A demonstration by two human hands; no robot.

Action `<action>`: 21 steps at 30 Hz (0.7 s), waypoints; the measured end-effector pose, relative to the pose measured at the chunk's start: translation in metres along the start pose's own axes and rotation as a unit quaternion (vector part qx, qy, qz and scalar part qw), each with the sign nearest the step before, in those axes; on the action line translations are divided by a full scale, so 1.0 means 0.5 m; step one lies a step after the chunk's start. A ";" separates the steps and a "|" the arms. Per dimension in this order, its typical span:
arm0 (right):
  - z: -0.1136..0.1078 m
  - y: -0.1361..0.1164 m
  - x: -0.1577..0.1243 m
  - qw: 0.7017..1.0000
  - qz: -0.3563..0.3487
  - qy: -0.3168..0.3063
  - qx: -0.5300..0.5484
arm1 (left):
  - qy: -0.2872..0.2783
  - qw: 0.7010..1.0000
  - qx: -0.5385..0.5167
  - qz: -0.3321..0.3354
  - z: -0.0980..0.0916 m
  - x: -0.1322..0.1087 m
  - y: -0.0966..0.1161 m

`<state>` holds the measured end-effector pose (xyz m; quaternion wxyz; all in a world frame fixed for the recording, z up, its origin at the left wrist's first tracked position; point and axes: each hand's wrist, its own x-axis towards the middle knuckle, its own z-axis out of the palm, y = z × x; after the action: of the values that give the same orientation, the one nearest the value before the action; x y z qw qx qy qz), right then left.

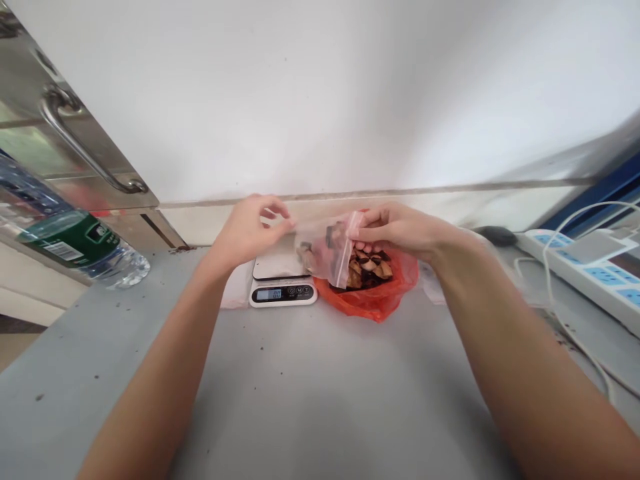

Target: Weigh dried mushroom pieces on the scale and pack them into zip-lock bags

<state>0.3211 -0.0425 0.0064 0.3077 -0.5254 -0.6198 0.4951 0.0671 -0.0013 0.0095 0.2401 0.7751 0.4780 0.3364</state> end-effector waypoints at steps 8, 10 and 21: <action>0.043 0.004 0.019 0.999 -0.031 -0.002 -0.031 | -0.244 0.967 -0.041 0.064 0.031 -0.014 0.030; 0.047 -0.002 0.015 0.999 -0.031 0.001 -0.042 | -0.246 0.967 -0.038 0.056 0.030 -0.013 0.029; 0.038 -0.016 0.009 0.992 0.015 -0.007 -0.128 | -0.151 0.988 0.000 -0.018 0.037 -0.011 0.048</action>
<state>0.3000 -0.0432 0.0072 0.2261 -0.5664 -0.6723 0.4197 0.0934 -0.0174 0.0126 0.3159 0.8083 0.4496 0.2113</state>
